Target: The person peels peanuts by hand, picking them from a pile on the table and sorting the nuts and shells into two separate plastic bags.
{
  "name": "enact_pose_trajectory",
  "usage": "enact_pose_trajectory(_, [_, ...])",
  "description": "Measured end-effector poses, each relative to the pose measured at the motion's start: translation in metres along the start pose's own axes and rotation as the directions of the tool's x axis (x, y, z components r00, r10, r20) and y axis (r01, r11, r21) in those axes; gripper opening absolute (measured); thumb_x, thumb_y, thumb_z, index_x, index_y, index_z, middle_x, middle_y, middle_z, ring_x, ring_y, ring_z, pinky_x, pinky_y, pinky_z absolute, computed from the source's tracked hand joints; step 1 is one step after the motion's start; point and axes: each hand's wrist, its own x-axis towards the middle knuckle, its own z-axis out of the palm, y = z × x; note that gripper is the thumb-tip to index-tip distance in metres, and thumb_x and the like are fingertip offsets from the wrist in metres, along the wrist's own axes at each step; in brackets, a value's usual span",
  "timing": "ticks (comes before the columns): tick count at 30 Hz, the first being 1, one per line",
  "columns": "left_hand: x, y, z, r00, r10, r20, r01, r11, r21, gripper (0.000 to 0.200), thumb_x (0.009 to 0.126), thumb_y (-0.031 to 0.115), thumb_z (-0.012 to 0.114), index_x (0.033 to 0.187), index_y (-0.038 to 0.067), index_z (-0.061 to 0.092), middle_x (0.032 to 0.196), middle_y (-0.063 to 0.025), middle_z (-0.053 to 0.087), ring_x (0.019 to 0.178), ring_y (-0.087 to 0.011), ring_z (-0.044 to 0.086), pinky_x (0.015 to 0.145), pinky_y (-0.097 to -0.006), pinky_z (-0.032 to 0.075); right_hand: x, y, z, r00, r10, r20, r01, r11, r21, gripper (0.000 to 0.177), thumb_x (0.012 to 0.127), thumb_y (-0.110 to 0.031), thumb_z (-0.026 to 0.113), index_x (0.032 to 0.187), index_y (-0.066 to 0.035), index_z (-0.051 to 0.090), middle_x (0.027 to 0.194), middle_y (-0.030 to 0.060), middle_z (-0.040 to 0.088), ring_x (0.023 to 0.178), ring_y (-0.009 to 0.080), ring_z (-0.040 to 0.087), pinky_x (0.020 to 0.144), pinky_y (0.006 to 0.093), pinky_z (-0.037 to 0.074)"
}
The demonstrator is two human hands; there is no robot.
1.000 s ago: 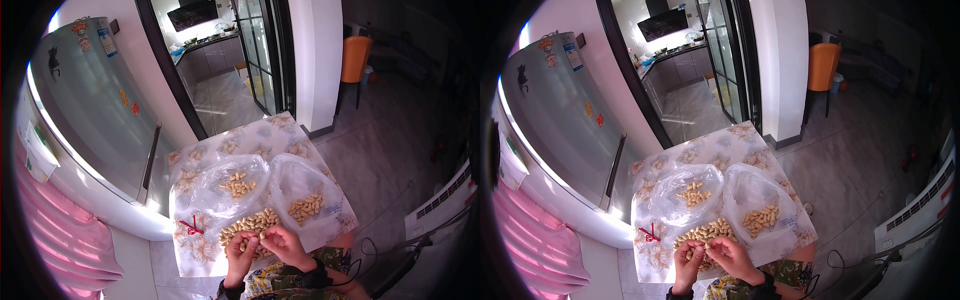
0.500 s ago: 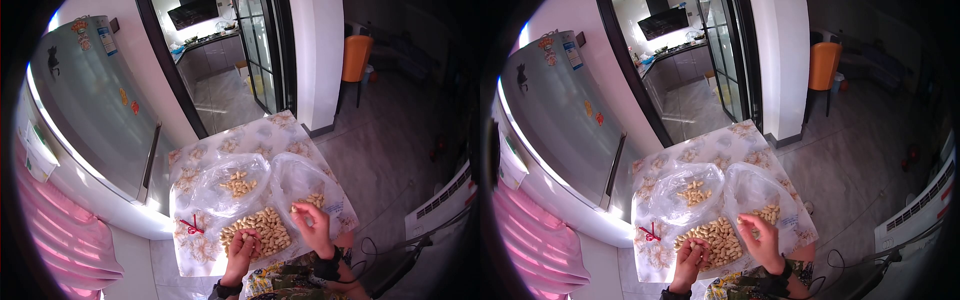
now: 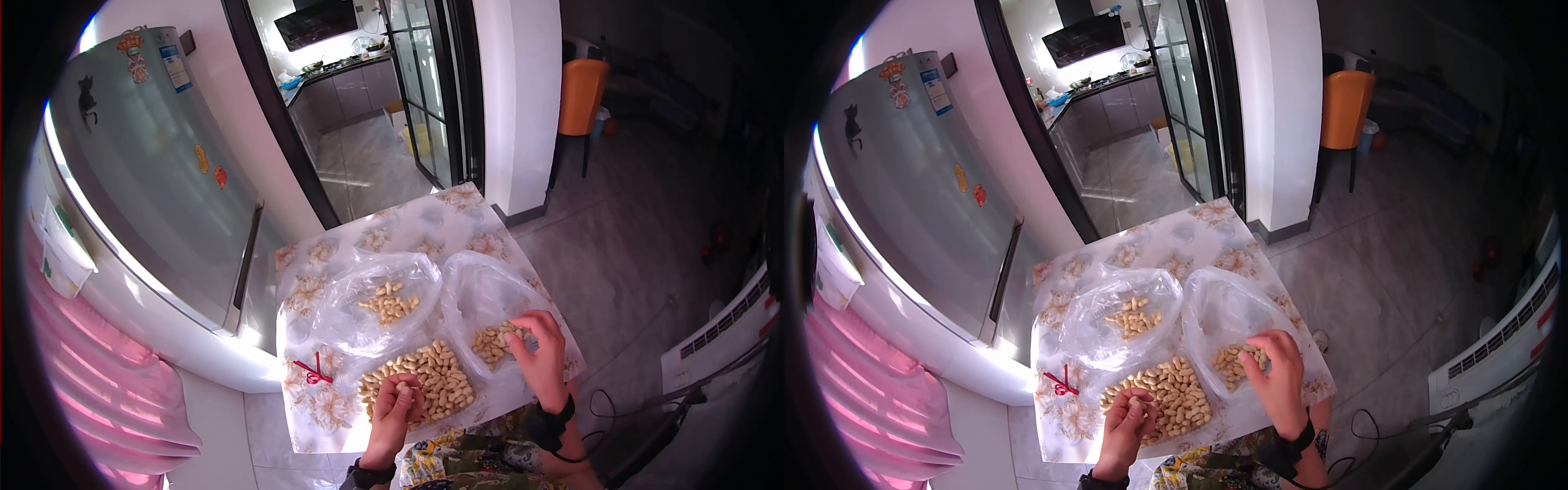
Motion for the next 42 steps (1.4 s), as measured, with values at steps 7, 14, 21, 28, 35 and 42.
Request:
enact_pose_trajectory(7, [0.0,0.0,0.011,0.963,0.234,-0.133,-0.244,0.968,-0.06,0.017,0.099,0.013,0.047,0.114,0.005,0.049,0.098,-0.0046,0.054,0.083,-0.0082,0.051,0.069,-0.0196,0.04,-0.041,-0.06,0.054,0.927,0.137,0.35,-0.359,0.602,0.713,0.036,0.096,-0.022,0.055,0.124,-0.001,0.048,0.119,0.0065,0.054,0.113,0.0167,0.049,0.1,0.0328,0.038])
enact_pose_trajectory(14, [0.001,-0.014,0.021,0.913,0.408,0.009,-0.375,0.83,0.412,0.016,0.097,0.002,0.044,0.111,0.002,0.053,0.114,-0.0095,0.056,0.105,-0.0169,0.053,0.087,-0.0284,0.045,-0.064,-0.064,0.098,0.6,0.149,0.786,-0.731,-0.299,0.614,0.038,0.103,-0.033,0.039,0.124,-0.004,0.048,0.12,0.0048,0.053,0.113,0.0162,0.049,0.1,0.0339,0.037])
enact_pose_trajectory(21, [0.002,-0.009,0.024,0.869,0.493,-0.036,-0.46,0.834,0.304,0.015,0.093,0.006,0.057,0.104,0.0,0.064,0.103,-0.0063,0.054,0.097,-0.0147,0.052,0.085,-0.0246,0.043,-0.064,-0.058,0.099,0.513,0.172,0.841,-0.726,-0.435,0.532,0.032,0.102,-0.03,0.042,0.116,-0.004,0.055,0.106,0.003,0.058,0.103,0.0142,0.054,0.094,0.0314,0.041])
enact_pose_trajectory(28, [0.003,-0.009,0.005,0.865,0.471,-0.175,-0.461,0.882,0.096,0.02,0.089,0.004,0.063,0.108,-0.001,0.065,0.095,-0.002,0.056,0.083,-0.0089,0.055,0.08,-0.0223,0.044,-0.061,-0.045,0.093,0.533,0.137,0.835,-0.753,-0.373,0.542,0.019,0.098,-0.016,0.051,0.108,-0.004,0.06,0.089,0.0012,0.06,0.078,0.0093,0.055,0.068,0.0231,0.045])
enact_pose_trajectory(35, [0.001,-0.012,-0.007,0.907,0.396,-0.139,-0.401,0.916,-0.003,0.019,0.085,0.011,0.071,0.095,0.0,0.059,0.091,-0.0073,0.067,0.078,-0.0105,0.061,0.07,-0.0232,0.049,-0.046,-0.065,0.073,0.725,0.031,0.688,-0.62,0.463,0.633,0.023,0.096,-0.008,0.054,0.117,-0.001,0.057,0.086,0.0005,0.061,0.069,0.005,0.053,0.06,0.0184,0.043])
enact_pose_trajectory(42, [-0.003,-0.013,-0.014,0.952,0.301,-0.065,-0.305,0.949,-0.081,0.021,0.085,0.015,0.072,0.09,0.001,0.057,0.086,-0.008,0.067,0.073,-0.0108,0.062,0.066,-0.0234,0.051,-0.044,-0.066,0.069,0.784,-0.048,0.619,-0.414,0.702,0.579,0.02,0.093,-0.004,0.057,0.112,0.001,0.058,0.093,0.0029,0.066,0.084,0.0072,0.063,0.071,0.0218,0.05])
